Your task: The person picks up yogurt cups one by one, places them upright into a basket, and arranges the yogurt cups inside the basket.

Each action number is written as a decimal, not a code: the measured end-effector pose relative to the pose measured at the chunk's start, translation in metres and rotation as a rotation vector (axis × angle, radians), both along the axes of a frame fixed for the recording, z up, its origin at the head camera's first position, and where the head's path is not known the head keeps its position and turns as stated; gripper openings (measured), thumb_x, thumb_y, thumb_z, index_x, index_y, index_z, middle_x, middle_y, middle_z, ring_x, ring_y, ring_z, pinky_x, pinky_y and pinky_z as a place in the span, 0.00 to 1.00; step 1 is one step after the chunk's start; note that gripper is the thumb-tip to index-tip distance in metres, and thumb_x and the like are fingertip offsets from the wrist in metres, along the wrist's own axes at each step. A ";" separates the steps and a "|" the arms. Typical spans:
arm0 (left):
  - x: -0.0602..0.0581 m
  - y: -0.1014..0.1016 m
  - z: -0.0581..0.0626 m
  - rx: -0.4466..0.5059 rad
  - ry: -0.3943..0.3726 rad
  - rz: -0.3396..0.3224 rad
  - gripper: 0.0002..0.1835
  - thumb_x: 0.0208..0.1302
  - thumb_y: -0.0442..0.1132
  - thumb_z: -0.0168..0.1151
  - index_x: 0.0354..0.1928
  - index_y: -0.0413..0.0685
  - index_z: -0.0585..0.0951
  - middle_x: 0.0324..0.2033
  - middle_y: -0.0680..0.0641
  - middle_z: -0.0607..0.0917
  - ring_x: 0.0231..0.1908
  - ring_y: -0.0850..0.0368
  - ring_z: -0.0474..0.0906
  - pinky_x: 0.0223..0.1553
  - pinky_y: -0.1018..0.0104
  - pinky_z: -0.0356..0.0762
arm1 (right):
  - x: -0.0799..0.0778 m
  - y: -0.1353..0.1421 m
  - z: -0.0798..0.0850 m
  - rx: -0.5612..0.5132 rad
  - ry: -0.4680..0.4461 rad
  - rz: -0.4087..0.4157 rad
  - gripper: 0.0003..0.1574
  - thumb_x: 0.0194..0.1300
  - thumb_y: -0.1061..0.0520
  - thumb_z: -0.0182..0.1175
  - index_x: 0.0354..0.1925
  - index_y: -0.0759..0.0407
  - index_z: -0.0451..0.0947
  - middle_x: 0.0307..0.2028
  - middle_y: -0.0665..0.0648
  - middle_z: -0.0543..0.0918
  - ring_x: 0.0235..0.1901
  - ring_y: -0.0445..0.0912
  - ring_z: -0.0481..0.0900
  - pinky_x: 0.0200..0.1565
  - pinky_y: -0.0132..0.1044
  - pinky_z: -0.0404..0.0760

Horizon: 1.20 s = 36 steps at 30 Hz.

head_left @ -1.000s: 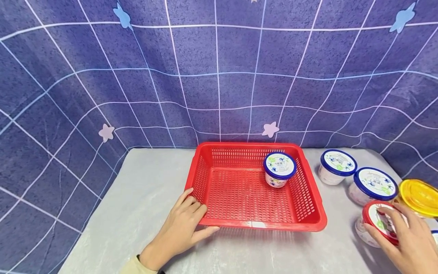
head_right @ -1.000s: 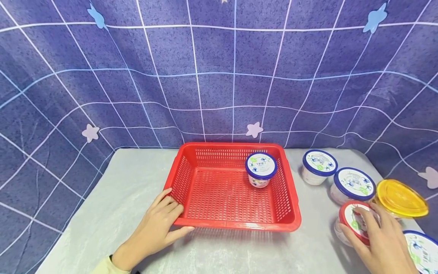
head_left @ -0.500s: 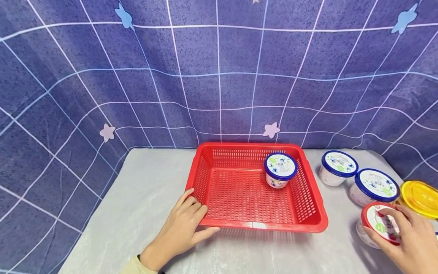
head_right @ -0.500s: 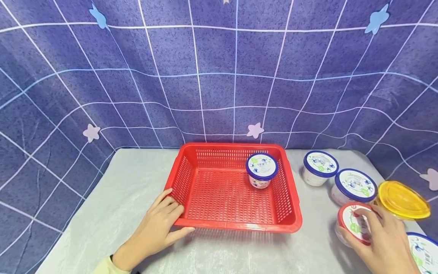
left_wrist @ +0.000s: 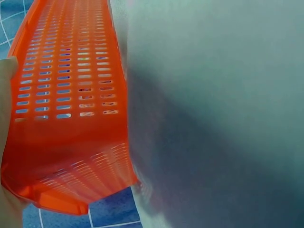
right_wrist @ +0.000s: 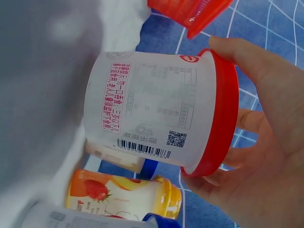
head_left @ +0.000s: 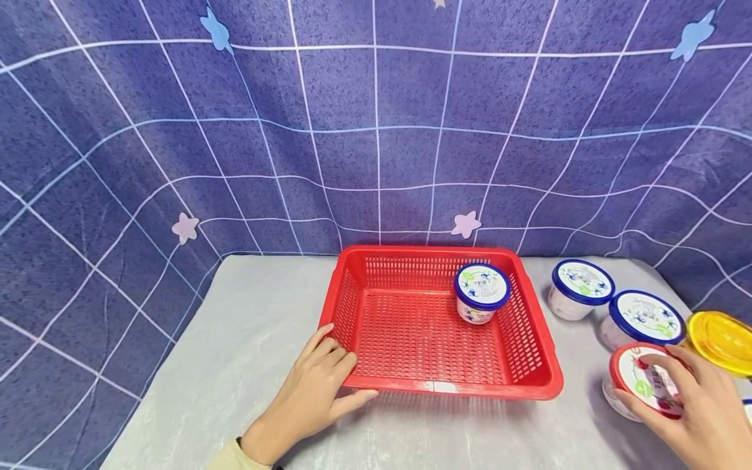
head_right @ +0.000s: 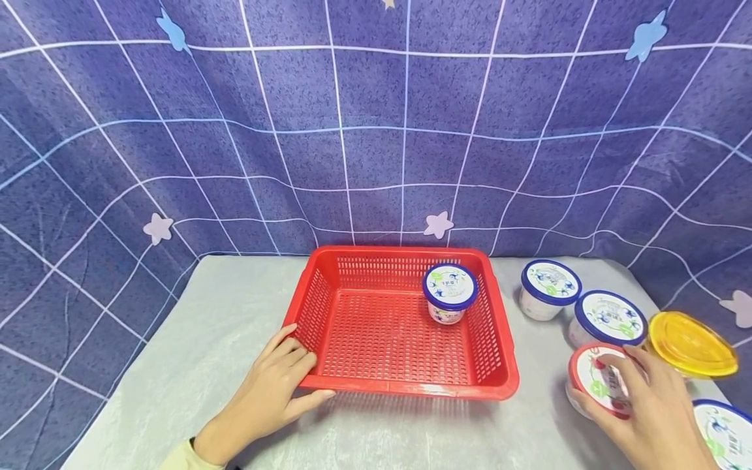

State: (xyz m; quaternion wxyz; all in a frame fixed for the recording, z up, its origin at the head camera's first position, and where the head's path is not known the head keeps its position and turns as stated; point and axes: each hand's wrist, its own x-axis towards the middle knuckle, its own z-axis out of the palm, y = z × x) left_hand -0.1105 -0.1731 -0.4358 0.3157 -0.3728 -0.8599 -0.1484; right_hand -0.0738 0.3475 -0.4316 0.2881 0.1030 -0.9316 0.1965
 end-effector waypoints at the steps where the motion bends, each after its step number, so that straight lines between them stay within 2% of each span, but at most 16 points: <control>1: 0.000 0.000 0.000 -0.001 -0.002 0.002 0.25 0.63 0.65 0.61 0.29 0.50 0.75 0.23 0.56 0.75 0.34 0.56 0.73 0.68 0.45 0.61 | 0.000 -0.001 0.001 -0.001 -0.001 0.001 0.51 0.29 0.39 0.83 0.45 0.67 0.75 0.50 0.77 0.69 0.48 0.73 0.63 0.73 0.63 0.46; 8: 0.002 -0.001 0.001 -0.011 0.001 0.006 0.25 0.64 0.65 0.59 0.28 0.50 0.74 0.21 0.57 0.73 0.32 0.56 0.72 0.68 0.45 0.61 | -0.001 -0.009 0.013 -0.008 -0.011 0.009 0.49 0.30 0.41 0.83 0.45 0.66 0.75 0.51 0.78 0.69 0.49 0.75 0.62 0.73 0.62 0.46; 10: 0.002 -0.001 0.001 -0.016 0.001 0.009 0.25 0.64 0.65 0.59 0.28 0.50 0.73 0.20 0.57 0.72 0.31 0.56 0.72 0.68 0.45 0.62 | -0.003 -0.009 0.016 -0.008 0.022 0.033 0.49 0.33 0.36 0.81 0.45 0.67 0.76 0.49 0.78 0.70 0.47 0.74 0.63 0.74 0.56 0.48; 14: 0.002 0.000 0.001 -0.027 -0.005 0.017 0.25 0.64 0.65 0.59 0.28 0.51 0.73 0.20 0.57 0.72 0.31 0.56 0.71 0.69 0.45 0.61 | -0.006 -0.010 0.023 -0.013 0.099 0.078 0.56 0.41 0.19 0.68 0.44 0.66 0.77 0.47 0.78 0.72 0.44 0.74 0.66 0.73 0.40 0.49; 16: 0.002 0.000 0.002 -0.031 -0.007 0.020 0.25 0.64 0.66 0.59 0.28 0.51 0.73 0.20 0.57 0.72 0.31 0.56 0.71 0.69 0.45 0.61 | -0.007 -0.011 0.027 -0.015 0.123 0.084 0.57 0.41 0.17 0.66 0.44 0.65 0.78 0.47 0.78 0.73 0.43 0.73 0.67 0.70 0.35 0.49; 18: 0.002 0.000 0.002 -0.033 -0.007 0.022 0.25 0.64 0.66 0.59 0.28 0.51 0.73 0.20 0.57 0.73 0.31 0.56 0.71 0.69 0.46 0.61 | -0.007 -0.013 0.031 -0.011 0.113 0.071 0.55 0.40 0.19 0.68 0.44 0.65 0.78 0.48 0.78 0.73 0.45 0.74 0.66 0.72 0.40 0.50; 20: 0.003 -0.001 0.002 -0.036 -0.012 0.026 0.26 0.64 0.66 0.58 0.28 0.51 0.73 0.20 0.57 0.73 0.32 0.56 0.72 0.69 0.46 0.61 | -0.005 -0.016 0.035 -0.009 0.093 0.063 0.51 0.38 0.25 0.74 0.45 0.64 0.78 0.49 0.78 0.72 0.46 0.74 0.65 0.73 0.46 0.51; 23: 0.003 -0.002 0.002 -0.038 -0.015 0.029 0.26 0.64 0.67 0.58 0.29 0.50 0.74 0.21 0.57 0.74 0.32 0.56 0.72 0.69 0.46 0.60 | -0.005 -0.020 0.040 -0.006 0.071 0.060 0.48 0.34 0.34 0.80 0.46 0.63 0.78 0.51 0.77 0.72 0.48 0.74 0.64 0.74 0.48 0.49; 26: 0.003 -0.002 0.002 -0.041 -0.013 0.030 0.26 0.64 0.67 0.58 0.29 0.50 0.74 0.21 0.57 0.74 0.32 0.56 0.72 0.70 0.46 0.60 | -0.006 -0.023 0.043 -0.010 0.075 0.075 0.47 0.32 0.37 0.82 0.46 0.63 0.78 0.51 0.75 0.72 0.48 0.73 0.65 0.73 0.42 0.48; 32: 0.003 -0.002 0.001 -0.052 -0.016 0.036 0.26 0.64 0.67 0.58 0.29 0.50 0.74 0.21 0.57 0.73 0.32 0.57 0.72 0.70 0.47 0.60 | -0.010 -0.026 0.048 -0.018 0.104 0.109 0.48 0.34 0.32 0.80 0.44 0.63 0.79 0.51 0.75 0.73 0.47 0.72 0.66 0.70 0.35 0.48; 34: 0.003 -0.002 0.001 -0.053 -0.019 0.035 0.26 0.64 0.67 0.58 0.29 0.50 0.74 0.20 0.57 0.73 0.32 0.56 0.72 0.70 0.47 0.59 | -0.011 -0.027 0.050 -0.017 0.120 0.122 0.48 0.32 0.33 0.80 0.43 0.63 0.79 0.50 0.75 0.74 0.46 0.72 0.66 0.67 0.30 0.48; 36: 0.003 -0.003 0.001 -0.056 -0.016 0.038 0.26 0.63 0.67 0.58 0.29 0.50 0.74 0.20 0.57 0.73 0.32 0.56 0.71 0.70 0.47 0.59 | -0.010 -0.028 0.051 -0.011 0.128 0.128 0.47 0.31 0.36 0.81 0.44 0.63 0.79 0.50 0.74 0.74 0.46 0.72 0.66 0.66 0.30 0.49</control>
